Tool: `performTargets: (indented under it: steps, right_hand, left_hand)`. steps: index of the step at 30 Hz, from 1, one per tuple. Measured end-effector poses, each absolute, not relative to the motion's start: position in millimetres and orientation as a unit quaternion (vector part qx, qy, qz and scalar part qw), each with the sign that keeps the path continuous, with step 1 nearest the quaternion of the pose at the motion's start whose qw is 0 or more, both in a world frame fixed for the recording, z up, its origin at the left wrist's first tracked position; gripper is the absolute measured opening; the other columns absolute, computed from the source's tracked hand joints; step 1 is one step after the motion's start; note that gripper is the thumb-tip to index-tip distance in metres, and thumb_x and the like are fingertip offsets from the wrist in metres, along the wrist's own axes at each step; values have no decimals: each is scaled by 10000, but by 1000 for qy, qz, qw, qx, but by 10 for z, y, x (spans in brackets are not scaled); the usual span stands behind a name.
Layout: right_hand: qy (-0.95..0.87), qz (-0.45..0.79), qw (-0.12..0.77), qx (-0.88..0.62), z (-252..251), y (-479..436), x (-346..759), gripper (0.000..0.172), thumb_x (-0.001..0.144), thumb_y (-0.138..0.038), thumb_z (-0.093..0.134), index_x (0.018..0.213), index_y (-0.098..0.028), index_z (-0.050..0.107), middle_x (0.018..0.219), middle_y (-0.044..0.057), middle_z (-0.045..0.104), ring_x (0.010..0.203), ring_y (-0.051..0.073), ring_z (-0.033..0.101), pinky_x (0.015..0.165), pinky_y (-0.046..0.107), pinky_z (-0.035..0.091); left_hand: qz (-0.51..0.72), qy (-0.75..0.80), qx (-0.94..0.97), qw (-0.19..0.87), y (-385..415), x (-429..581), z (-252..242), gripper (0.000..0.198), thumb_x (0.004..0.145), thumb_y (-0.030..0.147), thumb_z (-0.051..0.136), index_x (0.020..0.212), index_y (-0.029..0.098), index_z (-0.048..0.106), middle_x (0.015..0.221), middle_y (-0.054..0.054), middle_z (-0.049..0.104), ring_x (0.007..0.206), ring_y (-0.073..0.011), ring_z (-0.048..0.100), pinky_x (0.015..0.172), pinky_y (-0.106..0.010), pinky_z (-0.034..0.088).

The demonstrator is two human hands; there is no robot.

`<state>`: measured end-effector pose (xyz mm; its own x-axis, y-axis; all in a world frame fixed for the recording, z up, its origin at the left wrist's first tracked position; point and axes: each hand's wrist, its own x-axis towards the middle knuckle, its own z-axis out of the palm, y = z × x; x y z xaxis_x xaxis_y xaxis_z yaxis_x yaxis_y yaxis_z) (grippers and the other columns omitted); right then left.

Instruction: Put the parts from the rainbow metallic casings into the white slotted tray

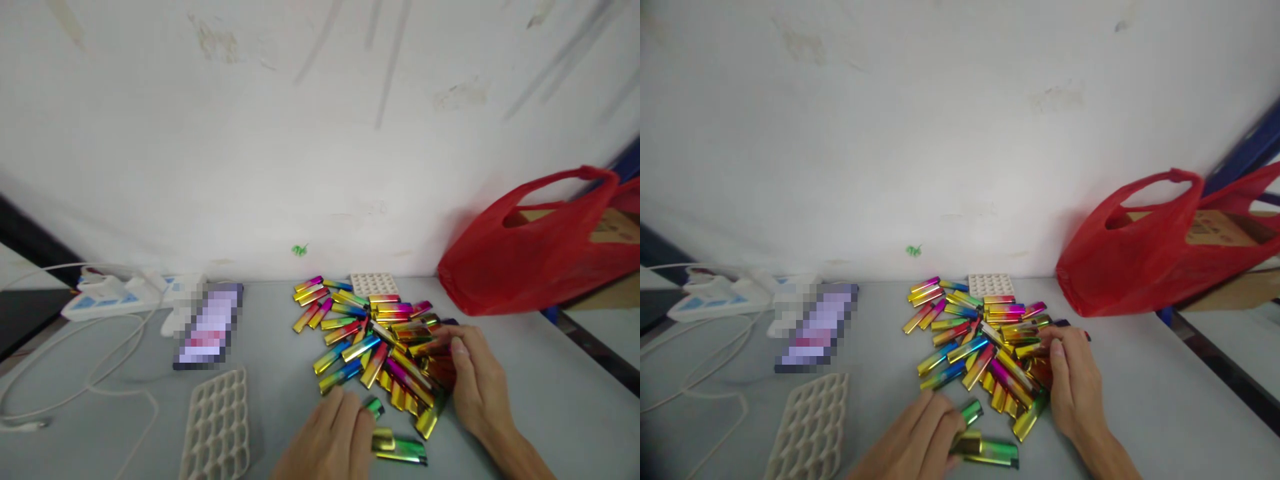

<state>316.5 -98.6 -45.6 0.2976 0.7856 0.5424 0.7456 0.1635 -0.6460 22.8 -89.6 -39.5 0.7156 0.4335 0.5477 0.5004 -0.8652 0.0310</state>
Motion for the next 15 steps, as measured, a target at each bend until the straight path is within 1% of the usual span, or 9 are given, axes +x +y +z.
performTargets:
  steps: [1,3,4,7,8,9,11,13,15]
  right_hand:
    - [-580,23,489,-651,-451,-982,3175,330,1165,-419,399,1141,-249,680,1020,71,680,952,285,659,848,439,508]
    - [-563,22,501,-657,-444,-975,3194,351,1163,-446,401,1123,-240,683,1023,76,692,957,286,674,858,435,512]
    - [-558,20,504,-659,-443,-973,3204,359,1161,-456,401,1115,-236,682,1027,80,698,966,289,679,864,435,512]
    - [-553,16,503,-665,-452,-974,3227,384,1156,-481,398,1109,-228,684,1038,93,710,988,299,684,876,436,511]
    - [-552,16,500,-667,-457,-977,3232,391,1154,-487,398,1109,-226,685,1039,96,710,989,301,683,875,437,511]
    - [-551,15,498,-670,-462,-980,3235,395,1153,-491,400,1106,-224,687,1037,98,708,987,302,682,872,437,511]
    - [-550,14,497,-671,-467,-984,3235,395,1152,-492,403,1099,-223,687,1028,96,701,975,302,679,865,435,511]
    - [-551,13,498,-669,-468,-985,3235,389,1155,-485,401,1102,-224,685,1015,89,694,953,296,678,856,432,512]
    - [-559,10,494,-666,-471,-985,3242,383,1157,-474,399,1101,-226,685,1008,84,692,940,292,680,844,427,517]
  left_hand:
    - [-267,-258,-927,57,-806,359,-271,81,1071,152,620,1005,198,629,880,-34,682,761,-244,646,727,-378,564]
    - [-212,-256,-942,45,-600,642,-23,26,1081,162,624,1092,182,636,996,-69,695,921,-278,667,838,-406,578]
    - [-211,-263,-941,39,-488,782,87,22,1079,159,633,1076,180,637,986,-68,688,945,-284,663,857,-408,576]
    - [-174,-274,-946,1,-155,1135,288,88,1052,92,625,1122,134,658,1123,-136,697,1102,-322,650,963,-453,561]
    - [-169,-272,-947,-4,-60,1225,304,103,1027,60,636,1105,120,668,1131,-150,699,1116,-329,648,973,-455,558]
    - [-166,-265,-950,-8,19,1302,297,102,1001,42,661,1048,132,678,1099,-141,707,1105,-324,651,972,-446,558]
    - [-166,-257,-952,-24,125,1408,240,71,994,84,717,984,145,683,1059,-133,716,1094,-324,662,976,-449,561]
    - [-175,-265,-947,-38,171,1440,176,54,1040,174,721,1016,135,692,1071,-134,725,1109,-320,668,1001,-451,557]
    - [-187,-286,-938,-53,202,1375,147,131,1094,266,679,1078,137,692,1111,-127,725,1125,-306,670,1023,-444,552]
